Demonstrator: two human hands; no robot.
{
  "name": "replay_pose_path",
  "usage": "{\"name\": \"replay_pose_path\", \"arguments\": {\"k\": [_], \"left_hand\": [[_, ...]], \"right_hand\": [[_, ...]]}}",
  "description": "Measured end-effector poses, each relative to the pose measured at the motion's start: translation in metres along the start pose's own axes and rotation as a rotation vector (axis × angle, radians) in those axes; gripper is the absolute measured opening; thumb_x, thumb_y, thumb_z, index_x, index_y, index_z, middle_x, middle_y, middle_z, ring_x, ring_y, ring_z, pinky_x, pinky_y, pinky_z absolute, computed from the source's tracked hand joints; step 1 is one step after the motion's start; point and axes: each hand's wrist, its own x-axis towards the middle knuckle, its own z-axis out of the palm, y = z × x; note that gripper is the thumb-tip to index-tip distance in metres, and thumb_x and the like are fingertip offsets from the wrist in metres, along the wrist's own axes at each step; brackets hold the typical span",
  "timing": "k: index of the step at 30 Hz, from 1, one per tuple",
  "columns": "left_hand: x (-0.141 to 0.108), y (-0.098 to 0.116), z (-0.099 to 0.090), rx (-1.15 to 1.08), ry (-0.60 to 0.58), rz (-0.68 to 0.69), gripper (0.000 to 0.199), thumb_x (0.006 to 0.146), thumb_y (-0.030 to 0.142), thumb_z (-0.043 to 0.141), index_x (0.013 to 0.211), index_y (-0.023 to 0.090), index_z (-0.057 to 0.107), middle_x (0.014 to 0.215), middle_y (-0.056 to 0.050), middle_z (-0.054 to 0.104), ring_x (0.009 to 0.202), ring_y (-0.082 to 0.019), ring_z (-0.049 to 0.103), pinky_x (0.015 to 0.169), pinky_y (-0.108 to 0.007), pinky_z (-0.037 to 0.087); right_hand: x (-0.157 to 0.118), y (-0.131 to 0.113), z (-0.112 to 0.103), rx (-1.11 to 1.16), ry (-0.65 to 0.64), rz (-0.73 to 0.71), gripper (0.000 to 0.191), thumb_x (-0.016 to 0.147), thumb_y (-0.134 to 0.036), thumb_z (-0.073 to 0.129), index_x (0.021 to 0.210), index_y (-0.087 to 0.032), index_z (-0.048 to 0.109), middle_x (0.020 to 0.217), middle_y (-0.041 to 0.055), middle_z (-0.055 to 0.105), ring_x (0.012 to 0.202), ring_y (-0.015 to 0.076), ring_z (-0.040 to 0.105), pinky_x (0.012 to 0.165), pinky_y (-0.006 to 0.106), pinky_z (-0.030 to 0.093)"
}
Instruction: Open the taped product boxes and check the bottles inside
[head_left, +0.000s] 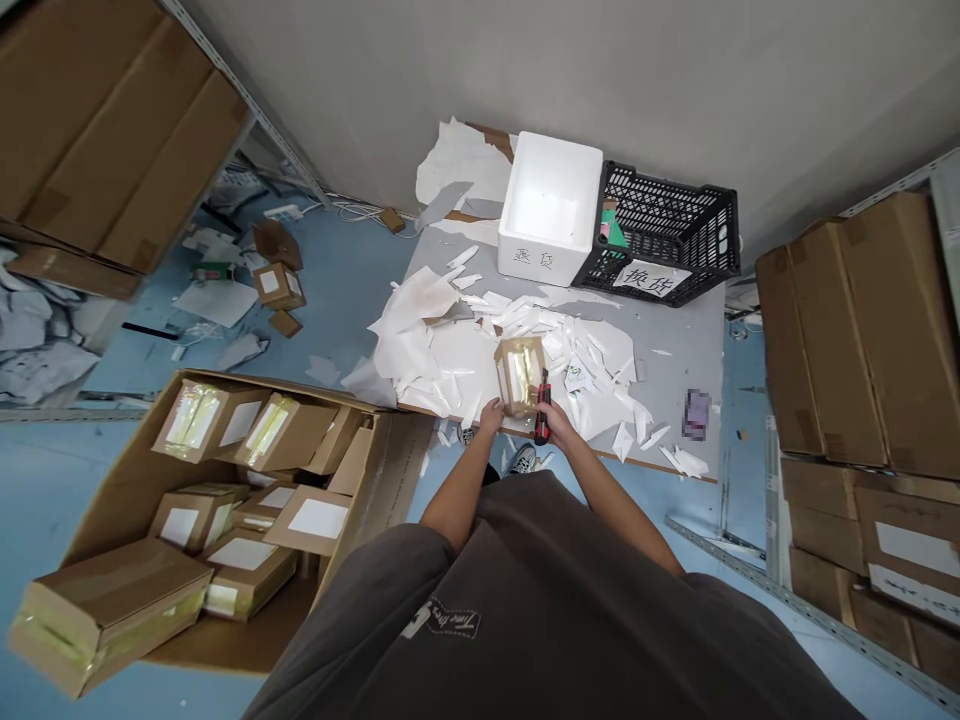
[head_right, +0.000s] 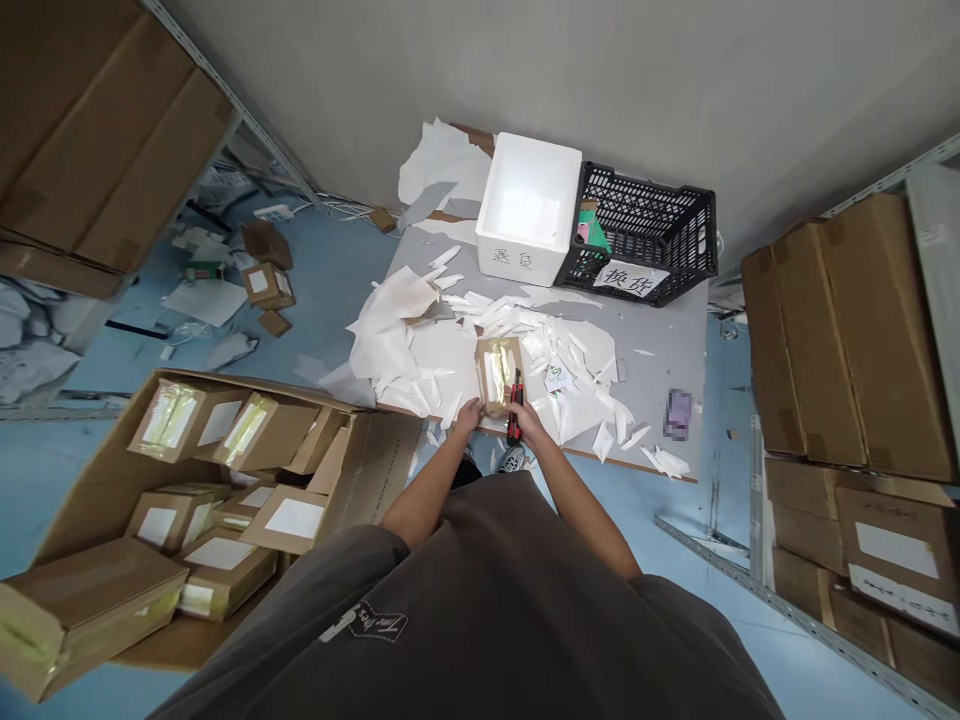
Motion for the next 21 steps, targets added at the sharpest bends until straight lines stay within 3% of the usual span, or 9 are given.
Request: {"name": "replay_pose_path", "arguments": {"k": [3,5,7,9,12,15,17,21], "left_hand": [[0.004,0.009,-0.016,0.079,0.130,-0.003,0.063,0.102,0.045,0.059,0.160,0.019,0.056,0.156,-0.019,0.065,0.147,-0.039,0.060,0.127,-0.061,0.044],[0.014,0.024,-0.033,0.223,0.135,0.145,0.068,0.101,0.045,0.060,0.164,0.019,0.053,0.169,-0.017,0.052,0.159,-0.037,0.047,0.132,-0.056,0.038],[0.028,0.043,-0.051,0.468,0.005,0.382,0.083,0.095,0.049,0.072,0.168,0.022,0.047,0.180,-0.014,0.036,0.168,-0.037,0.032,0.136,-0.052,0.033],[0.045,0.063,-0.063,0.657,-0.180,0.486,0.109,0.081,0.058,0.087,0.173,0.023,0.039,0.185,-0.013,0.024,0.172,-0.041,0.019,0.136,-0.052,0.031],[0.066,0.083,-0.068,0.807,-0.322,0.444,0.131,0.068,0.067,0.095,0.176,0.026,0.033,0.187,-0.013,0.018,0.172,-0.046,0.010,0.133,-0.056,0.034],[0.076,0.088,-0.064,0.847,-0.349,0.401,0.140,0.061,0.067,0.099,0.177,0.029,0.030,0.187,-0.012,0.015,0.171,-0.051,0.011,0.130,-0.061,0.036],[0.076,0.088,-0.062,0.869,-0.359,0.393,0.143,0.059,0.064,0.101,0.178,0.030,0.028,0.188,-0.012,0.013,0.170,-0.054,0.011,0.129,-0.065,0.037],[0.076,0.085,-0.063,0.866,-0.378,0.395,0.142,0.061,0.063,0.100,0.178,0.029,0.028,0.187,-0.013,0.014,0.170,-0.054,0.008,0.129,-0.068,0.035]], "right_hand": [[0.006,0.006,0.005,0.033,0.005,0.018,0.052,0.070,-0.026,0.067,0.121,-0.026,0.075,0.131,0.0068,0.080,0.134,0.0276,0.069,0.099,0.037,0.061],[0.009,0.009,0.002,0.060,-0.040,-0.010,0.051,0.070,-0.027,0.068,0.121,-0.027,0.075,0.139,0.0062,0.077,0.144,0.0274,0.063,0.102,0.038,0.059],[0.010,0.010,-0.004,0.057,-0.082,-0.031,0.049,0.071,-0.028,0.069,0.120,-0.027,0.075,0.141,0.0072,0.077,0.145,0.0294,0.062,0.103,0.039,0.059],[0.011,0.006,-0.009,0.019,-0.096,-0.045,0.047,0.073,-0.031,0.071,0.120,-0.026,0.074,0.133,0.0082,0.080,0.137,0.0304,0.067,0.099,0.039,0.061],[0.020,-0.006,-0.009,-0.094,-0.036,-0.039,0.040,0.083,-0.042,0.075,0.119,-0.023,0.073,0.104,0.0082,0.083,0.103,0.0280,0.078,0.082,0.037,0.063],[0.038,-0.027,0.004,-0.274,0.056,-0.042,0.041,0.097,-0.057,0.068,0.119,-0.022,0.070,0.080,0.0045,0.076,0.071,0.0251,0.072,0.068,0.038,0.061],[0.054,-0.042,0.018,-0.446,0.123,-0.090,0.036,0.102,-0.055,0.064,0.119,-0.023,0.069,0.082,0.0040,0.075,0.074,0.0263,0.072,0.074,0.040,0.061],[0.087,-0.065,0.046,-0.764,0.234,-0.180,0.023,0.102,-0.040,0.066,0.116,-0.023,0.069,0.102,0.0099,0.079,0.109,0.0329,0.074,0.099,0.042,0.055]]}}
